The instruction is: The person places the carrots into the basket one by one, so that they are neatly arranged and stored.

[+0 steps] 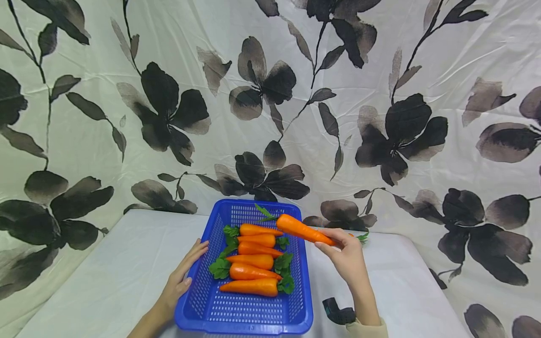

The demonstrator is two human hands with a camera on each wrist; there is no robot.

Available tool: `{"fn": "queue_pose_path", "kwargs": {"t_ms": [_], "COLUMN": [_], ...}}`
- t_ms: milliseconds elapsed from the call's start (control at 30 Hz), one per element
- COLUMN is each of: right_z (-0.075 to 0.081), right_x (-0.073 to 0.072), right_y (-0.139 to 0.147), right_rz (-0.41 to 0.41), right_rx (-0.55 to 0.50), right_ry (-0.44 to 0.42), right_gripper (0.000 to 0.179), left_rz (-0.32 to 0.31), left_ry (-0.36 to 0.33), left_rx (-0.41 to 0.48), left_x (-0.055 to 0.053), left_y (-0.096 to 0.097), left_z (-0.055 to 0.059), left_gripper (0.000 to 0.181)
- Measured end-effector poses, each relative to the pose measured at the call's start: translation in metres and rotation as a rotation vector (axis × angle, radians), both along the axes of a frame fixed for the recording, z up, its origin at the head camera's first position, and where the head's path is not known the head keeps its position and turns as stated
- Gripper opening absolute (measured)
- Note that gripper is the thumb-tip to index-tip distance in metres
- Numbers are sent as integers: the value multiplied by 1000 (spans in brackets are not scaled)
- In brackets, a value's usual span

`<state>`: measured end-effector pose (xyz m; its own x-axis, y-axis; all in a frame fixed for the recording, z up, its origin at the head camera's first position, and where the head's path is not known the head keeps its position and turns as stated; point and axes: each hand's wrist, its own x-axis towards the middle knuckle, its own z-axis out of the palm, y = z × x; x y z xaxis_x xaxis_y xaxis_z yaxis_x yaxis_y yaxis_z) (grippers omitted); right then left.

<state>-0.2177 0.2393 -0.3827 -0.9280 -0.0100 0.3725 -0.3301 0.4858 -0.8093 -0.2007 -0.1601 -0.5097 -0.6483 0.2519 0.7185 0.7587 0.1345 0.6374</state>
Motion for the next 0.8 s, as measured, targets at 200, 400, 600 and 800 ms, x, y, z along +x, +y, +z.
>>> {"fn": "queue_pose_path", "kwargs": {"t_ms": [200, 400, 600, 800], "right_z": [9, 26, 40, 30], "right_x": [7, 8, 3, 1], "right_y": [-27, -50, -72, -97], "right_rz": [74, 159, 278, 367], "right_rx": [48, 188, 353, 494], "right_ry": [-2, 1, -34, -128], "right_gripper": [26, 22, 17, 16], "left_rz": [-9, -3, -4, -1], "left_ry": [22, 28, 18, 15], "left_rx": [8, 3, 3, -4], "left_x": [-2, -2, -2, -3], "left_y": [-1, -2, -2, -1], "left_z": [-2, -3, -2, -3], "left_gripper": [58, 57, 57, 57]}}
